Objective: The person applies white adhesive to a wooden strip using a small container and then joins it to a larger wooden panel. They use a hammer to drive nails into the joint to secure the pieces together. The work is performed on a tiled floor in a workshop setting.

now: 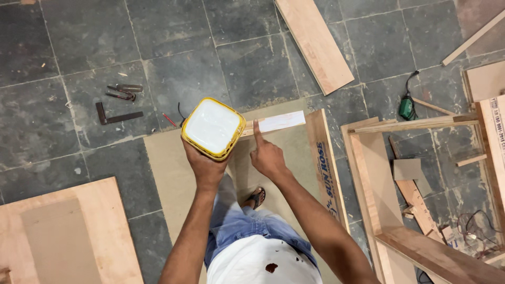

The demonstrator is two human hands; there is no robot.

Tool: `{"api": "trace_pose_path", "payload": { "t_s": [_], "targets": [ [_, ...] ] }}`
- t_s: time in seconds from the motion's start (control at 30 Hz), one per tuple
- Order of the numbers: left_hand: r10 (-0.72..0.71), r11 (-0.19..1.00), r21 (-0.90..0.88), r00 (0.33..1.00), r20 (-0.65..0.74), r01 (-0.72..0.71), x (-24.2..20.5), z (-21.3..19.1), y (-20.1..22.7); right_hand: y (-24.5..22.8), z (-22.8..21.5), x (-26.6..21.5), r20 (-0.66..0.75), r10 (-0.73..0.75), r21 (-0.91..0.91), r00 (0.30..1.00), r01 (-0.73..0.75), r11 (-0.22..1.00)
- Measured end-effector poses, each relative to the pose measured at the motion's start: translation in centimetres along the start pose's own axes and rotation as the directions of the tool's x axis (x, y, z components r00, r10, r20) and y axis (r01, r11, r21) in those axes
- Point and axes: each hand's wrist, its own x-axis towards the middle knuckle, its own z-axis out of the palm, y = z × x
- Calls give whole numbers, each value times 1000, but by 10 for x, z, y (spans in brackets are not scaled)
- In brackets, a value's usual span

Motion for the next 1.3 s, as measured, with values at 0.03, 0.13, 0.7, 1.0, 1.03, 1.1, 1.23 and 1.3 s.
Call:
{"api": "trace_pose_path", "payload": {
  "t_s": [0.03, 0.13, 0.7, 1.0, 1.03, 1.1, 1.23, 1.3],
  "targets": [
    [-7, 1000, -22, 1000, 0, 7, -1, 0, 1, 3, -2, 2, -38, -10, 26, 999, 11, 1000],
    [-31, 998, -59, 1000, -3, 31, -5, -4, 1, 17, -6, 11, -56, 105, -5, 993, -106, 994],
    [0, 999, 44, 1000, 25, -1, 1, -3, 0, 68, 5, -2, -182, 53, -290, 982, -105, 951],
    [18, 999, 39, 998, 58, -21, 4, 4, 7, 67, -5, -4, -50, 57, -194, 997, -66, 979],
    [7, 1000, 20, 998, 65, -8, 5, 3, 7, 80, -13, -7, -41, 164, -169, 986, -169, 971],
    [-25, 1000, -11, 998, 65, 26, 5, 1, 7, 110, -29, -16, -110, 264, -127, 958, -277, 952],
    [10, 1000, 15, 999, 50, -11, 6, 2, 5, 121, -34, -16, -226, 253, -50, 941, -271, 961],
    [31, 997, 71, 998, 49, -34, 4, 3, 4, 105, -27, -12, -262, 160, 9, 952, -164, 986]
  ]
}}
